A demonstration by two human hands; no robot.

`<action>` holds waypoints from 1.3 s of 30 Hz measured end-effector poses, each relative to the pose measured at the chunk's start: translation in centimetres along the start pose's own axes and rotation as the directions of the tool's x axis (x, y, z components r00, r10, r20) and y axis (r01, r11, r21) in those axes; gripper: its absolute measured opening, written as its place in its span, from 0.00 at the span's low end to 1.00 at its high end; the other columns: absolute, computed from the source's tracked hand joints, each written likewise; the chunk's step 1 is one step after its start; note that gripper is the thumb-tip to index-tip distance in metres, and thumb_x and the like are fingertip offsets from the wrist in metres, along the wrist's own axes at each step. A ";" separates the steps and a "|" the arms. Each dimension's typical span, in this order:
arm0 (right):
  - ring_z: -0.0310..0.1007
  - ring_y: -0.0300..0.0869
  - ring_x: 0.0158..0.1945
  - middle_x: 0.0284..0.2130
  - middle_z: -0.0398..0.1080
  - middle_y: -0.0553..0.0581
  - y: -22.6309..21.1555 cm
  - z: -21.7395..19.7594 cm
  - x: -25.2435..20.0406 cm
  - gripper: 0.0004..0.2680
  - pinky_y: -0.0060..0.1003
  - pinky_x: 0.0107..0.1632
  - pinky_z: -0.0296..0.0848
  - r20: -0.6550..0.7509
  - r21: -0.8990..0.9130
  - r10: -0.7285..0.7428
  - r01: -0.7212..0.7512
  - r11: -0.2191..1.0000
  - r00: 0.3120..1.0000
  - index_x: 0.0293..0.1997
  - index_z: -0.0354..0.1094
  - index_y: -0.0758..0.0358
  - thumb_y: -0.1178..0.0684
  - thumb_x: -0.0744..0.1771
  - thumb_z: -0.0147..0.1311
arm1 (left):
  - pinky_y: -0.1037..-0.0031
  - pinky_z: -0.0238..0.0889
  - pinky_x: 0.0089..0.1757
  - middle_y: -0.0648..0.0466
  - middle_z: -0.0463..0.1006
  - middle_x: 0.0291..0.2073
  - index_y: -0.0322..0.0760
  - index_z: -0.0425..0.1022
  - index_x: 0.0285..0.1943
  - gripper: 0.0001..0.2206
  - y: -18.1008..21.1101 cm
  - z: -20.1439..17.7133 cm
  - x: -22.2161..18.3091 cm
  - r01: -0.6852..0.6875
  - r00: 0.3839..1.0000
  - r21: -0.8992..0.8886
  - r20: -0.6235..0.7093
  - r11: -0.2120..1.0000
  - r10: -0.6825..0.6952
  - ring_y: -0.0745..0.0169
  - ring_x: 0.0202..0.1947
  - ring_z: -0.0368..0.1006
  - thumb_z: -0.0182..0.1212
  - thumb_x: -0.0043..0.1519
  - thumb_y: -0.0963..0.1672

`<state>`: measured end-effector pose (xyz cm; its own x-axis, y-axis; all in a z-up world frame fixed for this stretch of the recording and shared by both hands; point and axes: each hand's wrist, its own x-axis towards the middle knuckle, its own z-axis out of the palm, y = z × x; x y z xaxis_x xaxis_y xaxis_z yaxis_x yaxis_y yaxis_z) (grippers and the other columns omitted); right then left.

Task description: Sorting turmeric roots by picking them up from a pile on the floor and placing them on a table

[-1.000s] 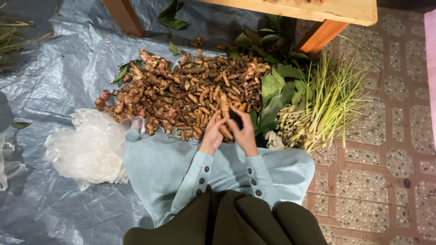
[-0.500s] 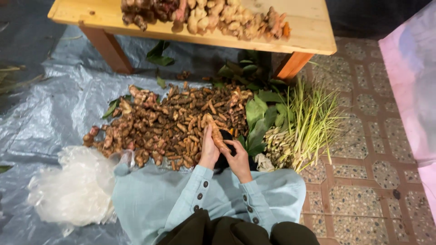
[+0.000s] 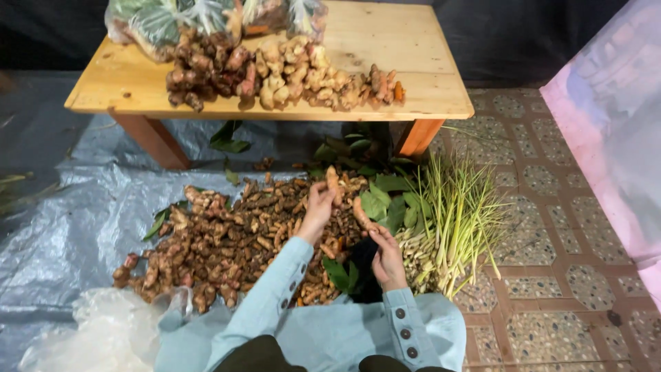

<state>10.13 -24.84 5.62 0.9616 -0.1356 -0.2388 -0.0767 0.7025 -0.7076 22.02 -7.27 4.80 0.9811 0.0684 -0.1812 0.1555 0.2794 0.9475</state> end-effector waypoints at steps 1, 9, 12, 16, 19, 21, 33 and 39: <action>0.82 0.42 0.40 0.35 0.77 0.53 -1.0 0.4 0.8 0.06 0.31 0.43 0.80 0.002 0.005 -0.006 0.006 1.000 1.000 0.46 0.70 0.61 0.61 0.66 0.59 | 0.72 0.75 0.28 0.42 0.78 0.50 0.36 0.56 0.67 0.20 1.4 0.6 2.1 -0.005 1.000 0.003 0.005 1.000 0.005 0.54 0.32 0.81 0.55 0.69 0.45; 0.77 0.38 0.35 0.38 0.75 0.60 -7.1 4.8 5.4 0.08 0.26 0.36 0.77 0.072 -0.048 -0.115 0.118 0.992 0.991 0.49 0.66 0.63 0.55 0.68 0.57 | 0.63 0.77 0.44 0.46 0.77 0.57 0.36 0.66 0.67 0.26 16.5 9.0 11.0 -0.268 0.963 0.315 0.074 0.910 0.258 0.51 0.51 0.79 0.66 0.62 0.48; 0.70 0.36 0.31 0.33 0.71 0.57 -7.6 5.0 7.0 0.07 0.26 0.33 0.71 0.057 -0.045 -0.161 0.164 0.985 0.985 0.47 0.66 0.61 0.55 0.68 0.58 | 0.69 0.81 0.42 0.43 0.75 0.56 0.36 0.64 0.66 0.21 17.0 11.0 16.7 -0.299 0.954 0.228 0.088 0.927 0.286 0.55 0.45 0.81 0.60 0.66 0.44; 0.69 0.37 0.30 0.33 0.70 0.59 -9.0 6.0 7.8 0.06 0.27 0.33 0.69 0.024 -0.041 -0.174 0.175 0.984 0.984 0.46 0.67 0.61 0.57 0.68 0.59 | 0.67 0.78 0.39 0.43 0.80 0.45 0.32 0.67 0.57 0.19 13.9 12.3 24.1 -0.457 0.872 0.349 -0.007 0.818 0.490 0.48 0.44 0.80 0.66 0.60 0.41; 0.71 0.38 0.31 0.33 0.72 0.62 -10.3 6.7 8.5 0.06 0.26 0.33 0.70 0.014 -0.052 -0.194 0.195 0.980 0.981 0.46 0.68 0.64 0.60 0.67 0.59 | 0.67 0.74 0.38 0.54 0.73 0.39 0.42 0.70 0.45 0.08 13.6 12.5 25.4 -0.386 0.884 0.489 -0.045 0.783 0.464 0.53 0.41 0.76 0.63 0.61 0.43; 0.73 0.37 0.30 0.33 0.73 0.61 -10.9 7.1 9.3 0.07 0.27 0.33 0.73 -0.013 -0.096 -0.199 0.197 0.976 0.980 0.46 0.68 0.65 0.60 0.66 0.60 | 0.67 0.75 0.42 0.52 0.69 0.42 0.44 0.75 0.42 0.06 13.0 12.4 26.7 -0.318 0.896 0.550 -0.091 0.772 0.434 0.51 0.45 0.76 0.66 0.59 0.43; 0.75 0.40 0.38 0.34 0.74 0.58 -14.1 16.3 26.1 0.10 0.34 0.45 0.74 0.200 -0.548 -0.645 0.630 0.551 0.738 0.46 0.73 0.63 0.54 0.64 0.67 | 0.49 0.55 0.66 0.23 0.49 0.70 0.25 0.61 0.72 0.25 22.4 11.3 11.8 -0.367 0.930 0.640 0.245 0.675 0.274 0.21 0.70 0.52 0.52 0.63 0.36; 0.75 0.61 0.46 0.38 0.70 0.64 -12.9 19.6 31.6 0.11 0.51 0.53 0.74 0.314 -0.862 -0.714 0.504 0.063 0.626 0.45 0.74 0.57 0.50 0.62 0.70 | 0.59 0.66 0.59 0.29 0.56 0.67 0.27 0.67 0.66 0.21 15.3 8.6 12.1 -0.470 0.883 0.446 0.224 0.761 0.414 0.26 0.66 0.60 0.56 0.62 0.37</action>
<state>46.65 -24.47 20.23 0.7397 -0.3671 0.5640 0.2522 -0.6258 -0.7381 37.27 -10.38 19.38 0.9560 -0.0384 0.2909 -0.2911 -0.2470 0.9243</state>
